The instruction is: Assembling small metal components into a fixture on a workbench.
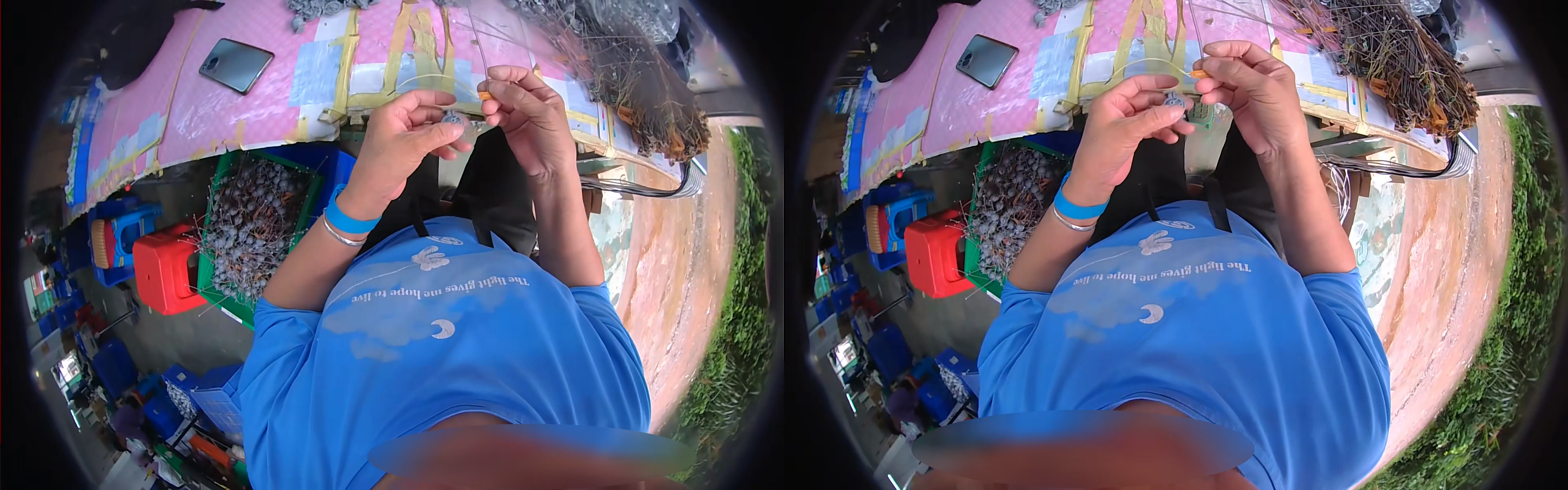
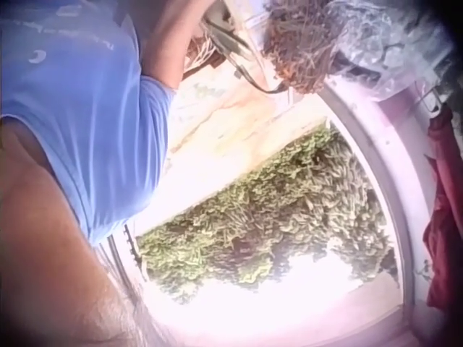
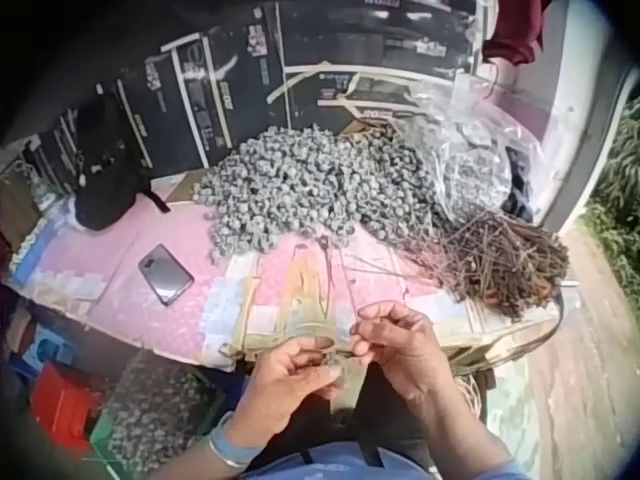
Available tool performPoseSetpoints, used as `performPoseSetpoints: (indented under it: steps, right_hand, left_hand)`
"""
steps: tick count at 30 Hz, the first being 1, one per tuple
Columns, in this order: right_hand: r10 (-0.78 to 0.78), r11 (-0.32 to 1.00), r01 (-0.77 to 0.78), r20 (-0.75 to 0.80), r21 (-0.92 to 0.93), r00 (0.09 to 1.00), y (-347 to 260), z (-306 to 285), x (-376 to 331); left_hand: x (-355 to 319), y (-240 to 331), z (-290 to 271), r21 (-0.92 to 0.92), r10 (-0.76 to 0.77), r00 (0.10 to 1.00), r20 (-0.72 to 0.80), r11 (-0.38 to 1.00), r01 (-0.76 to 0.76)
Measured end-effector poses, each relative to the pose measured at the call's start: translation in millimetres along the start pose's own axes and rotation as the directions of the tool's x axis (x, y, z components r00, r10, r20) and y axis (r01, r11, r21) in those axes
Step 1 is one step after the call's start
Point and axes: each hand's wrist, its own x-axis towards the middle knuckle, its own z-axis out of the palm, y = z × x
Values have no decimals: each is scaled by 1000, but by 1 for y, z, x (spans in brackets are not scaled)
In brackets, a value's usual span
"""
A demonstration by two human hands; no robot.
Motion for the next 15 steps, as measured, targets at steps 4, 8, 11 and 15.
performPoseSetpoints:
  steps: [4,8,11,15]
  right_hand:
    - [-121,977,123,22,-174,992,8,27,-21]
    - [-250,909,240,16,-342,968,14,28,-30]
    - [-247,900,235,13,-367,969,13,29,-32]
    - [-224,898,214,21,-385,974,17,28,-36]
  left_hand:
    - [-3,3,-2,6,123,990,-67,992,-123]
    - [-9,15,1,-5,181,974,-139,983,-183]
    - [-11,19,1,7,187,969,-163,982,-189]
    - [-12,19,0,44,191,962,-193,982,-186]
